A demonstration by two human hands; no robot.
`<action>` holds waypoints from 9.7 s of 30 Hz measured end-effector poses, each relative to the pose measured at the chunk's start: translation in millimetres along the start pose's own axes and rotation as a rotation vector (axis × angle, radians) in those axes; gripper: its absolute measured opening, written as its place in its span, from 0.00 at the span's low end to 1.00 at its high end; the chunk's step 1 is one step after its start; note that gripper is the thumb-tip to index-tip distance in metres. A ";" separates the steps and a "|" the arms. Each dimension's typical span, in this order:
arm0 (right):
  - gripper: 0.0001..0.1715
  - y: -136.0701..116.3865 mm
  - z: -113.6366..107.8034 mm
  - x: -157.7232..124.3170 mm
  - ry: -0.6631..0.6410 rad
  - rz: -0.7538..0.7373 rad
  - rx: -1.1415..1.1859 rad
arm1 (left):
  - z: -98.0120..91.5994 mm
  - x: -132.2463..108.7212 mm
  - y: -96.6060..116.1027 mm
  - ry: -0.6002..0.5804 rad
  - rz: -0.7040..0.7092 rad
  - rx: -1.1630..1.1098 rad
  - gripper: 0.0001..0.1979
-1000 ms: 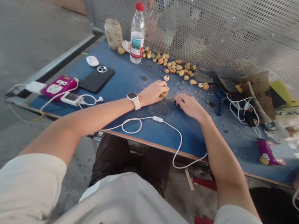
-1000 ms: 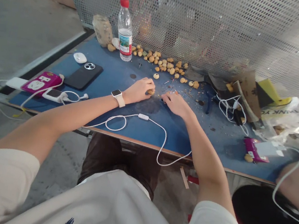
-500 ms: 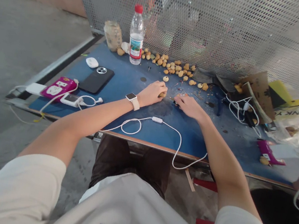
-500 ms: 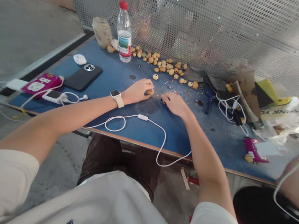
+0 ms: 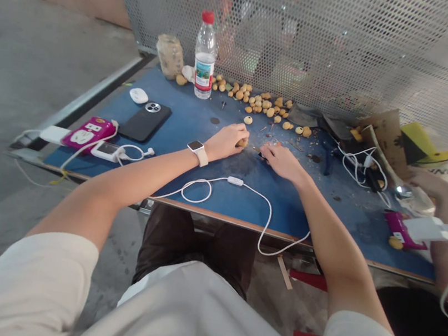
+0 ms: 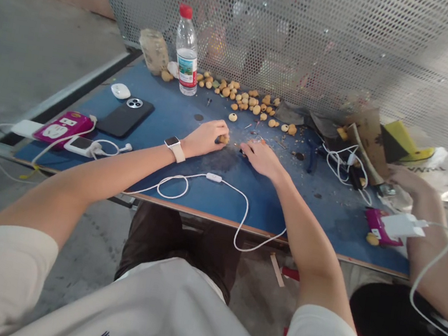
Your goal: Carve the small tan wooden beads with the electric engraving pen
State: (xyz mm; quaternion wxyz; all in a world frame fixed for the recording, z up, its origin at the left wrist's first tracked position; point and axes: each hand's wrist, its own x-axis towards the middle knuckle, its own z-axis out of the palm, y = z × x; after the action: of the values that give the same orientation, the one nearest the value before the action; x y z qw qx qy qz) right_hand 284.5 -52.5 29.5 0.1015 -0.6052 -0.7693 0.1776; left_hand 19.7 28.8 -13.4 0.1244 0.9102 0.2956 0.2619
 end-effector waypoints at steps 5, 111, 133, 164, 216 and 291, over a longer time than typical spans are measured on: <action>0.29 -0.2 1.2 0.6 0.015 -0.008 -0.028 | -0.7 0.0 0.1 0.006 -0.003 -0.011 0.09; 0.35 -59.1 -9.8 -25.6 0.038 0.211 -0.383 | -6.5 0.9 8.8 -0.134 0.114 0.245 0.10; 0.32 -50.4 -11.0 -21.5 0.002 0.115 -0.404 | -3.0 0.7 5.2 -0.098 0.131 0.167 0.15; 0.32 -60.0 -13.1 -27.6 0.010 0.142 -0.413 | -7.7 -1.3 4.3 -0.101 0.112 0.165 0.14; 0.34 -49.8 -10.7 -22.5 0.018 0.192 -0.312 | -8.9 -2.2 -3.8 -0.072 0.001 0.031 0.09; 0.31 -25.2 -0.4 -7.6 0.029 0.079 -0.213 | -14.8 0.3 -32.7 -0.088 0.077 -0.173 0.14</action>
State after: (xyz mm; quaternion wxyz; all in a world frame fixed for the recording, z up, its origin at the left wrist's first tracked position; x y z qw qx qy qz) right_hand 264.0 -65.0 40.4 0.0406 -0.6448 -0.7580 0.0898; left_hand -3.7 56.1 -13.5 0.2053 0.9173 0.2309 0.2511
